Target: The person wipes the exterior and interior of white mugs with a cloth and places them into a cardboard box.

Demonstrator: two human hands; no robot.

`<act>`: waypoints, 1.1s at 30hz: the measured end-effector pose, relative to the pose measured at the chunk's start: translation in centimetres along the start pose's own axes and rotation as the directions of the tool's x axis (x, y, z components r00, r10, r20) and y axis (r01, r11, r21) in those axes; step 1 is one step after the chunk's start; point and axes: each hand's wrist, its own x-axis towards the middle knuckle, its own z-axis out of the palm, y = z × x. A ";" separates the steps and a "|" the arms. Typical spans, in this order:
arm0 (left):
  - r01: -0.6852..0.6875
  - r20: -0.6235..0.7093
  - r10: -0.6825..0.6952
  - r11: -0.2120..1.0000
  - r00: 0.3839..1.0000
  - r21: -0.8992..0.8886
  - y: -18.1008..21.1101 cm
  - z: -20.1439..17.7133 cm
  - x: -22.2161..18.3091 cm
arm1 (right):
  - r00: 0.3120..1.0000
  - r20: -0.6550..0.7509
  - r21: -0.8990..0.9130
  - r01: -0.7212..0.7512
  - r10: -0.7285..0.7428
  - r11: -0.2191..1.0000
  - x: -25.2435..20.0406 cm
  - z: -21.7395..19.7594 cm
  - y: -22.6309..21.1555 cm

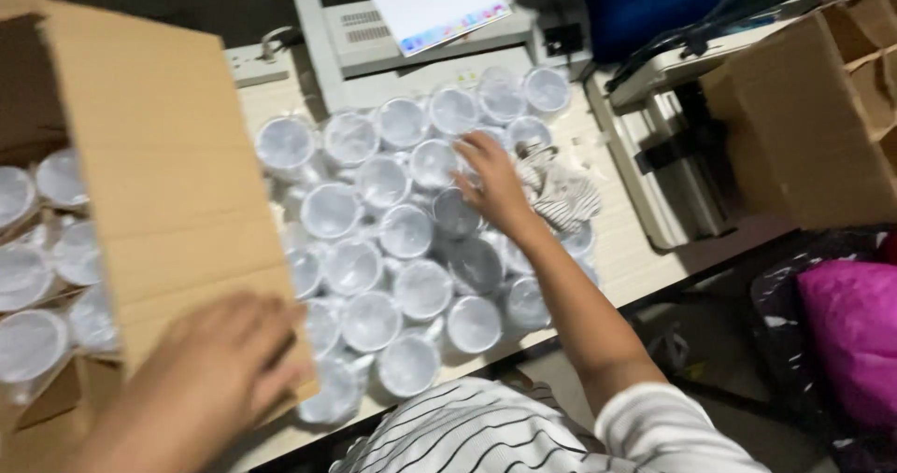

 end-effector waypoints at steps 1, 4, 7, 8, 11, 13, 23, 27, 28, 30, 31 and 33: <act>0.002 0.000 -0.002 1.000 1.000 0.001 0.7 1.8 0.0 | 1.000 0.000 0.002 0.001 -0.001 1.000 -2.1 -1.3 2.2; 0.034 0.143 -0.040 0.999 0.989 0.043 4.0 5.3 1.3 | 0.983 0.041 -0.138 -0.170 0.177 0.976 -7.7 -4.1 7.4; 0.097 0.179 -0.093 0.995 0.979 -0.011 7.9 6.1 6.0 | 0.913 0.184 -0.257 -0.313 0.364 0.914 -9.6 -4.1 9.4; 0.133 0.204 -0.116 0.988 0.972 -0.073 8.8 7.0 7.6 | 0.870 0.257 -0.297 -0.343 0.421 0.891 -9.6 -4.0 9.4; 0.175 0.188 -0.137 0.963 0.973 -0.205 10.6 12.7 12.0 | 0.811 0.371 -0.333 -0.339 0.453 0.880 -8.6 -3.7 8.9; 0.177 0.147 -0.141 0.947 0.979 -0.267 11.6 16.2 14.8 | 0.803 0.415 -0.320 -0.311 0.428 0.895 -8.9 -2.3 9.1; 0.198 -0.230 -0.269 0.937 0.935 -0.289 14.4 28.8 23.5 | 0.919 0.279 0.081 -0.313 0.280 0.946 -11.9 -1.1 10.8; 0.180 -0.418 -0.231 0.971 0.878 -0.159 14.6 31.7 24.0 | 0.913 0.372 0.207 -0.259 0.169 0.943 -12.0 -1.1 9.0; 0.172 -0.420 -0.222 0.973 0.880 -0.154 14.3 32.1 24.2 | 0.915 0.364 0.206 -0.260 0.173 0.943 -11.2 -1.4 9.3; 0.160 -0.430 -0.210 0.976 0.878 -0.150 14.2 32.9 23.9 | 0.869 0.492 0.250 -0.197 0.051 0.948 -10.4 -2.1 9.5; 0.156 -0.423 -0.206 0.976 0.882 -0.150 14.3 32.7 23.9 | 0.869 0.491 0.250 -0.205 0.059 0.946 -9.6 -2.6 10.4; 0.138 -0.399 -0.206 0.971 0.894 -0.193 14.3 32.1 24.1 | 0.777 0.623 0.406 -0.221 -0.091 0.887 -7.8 -3.8 12.5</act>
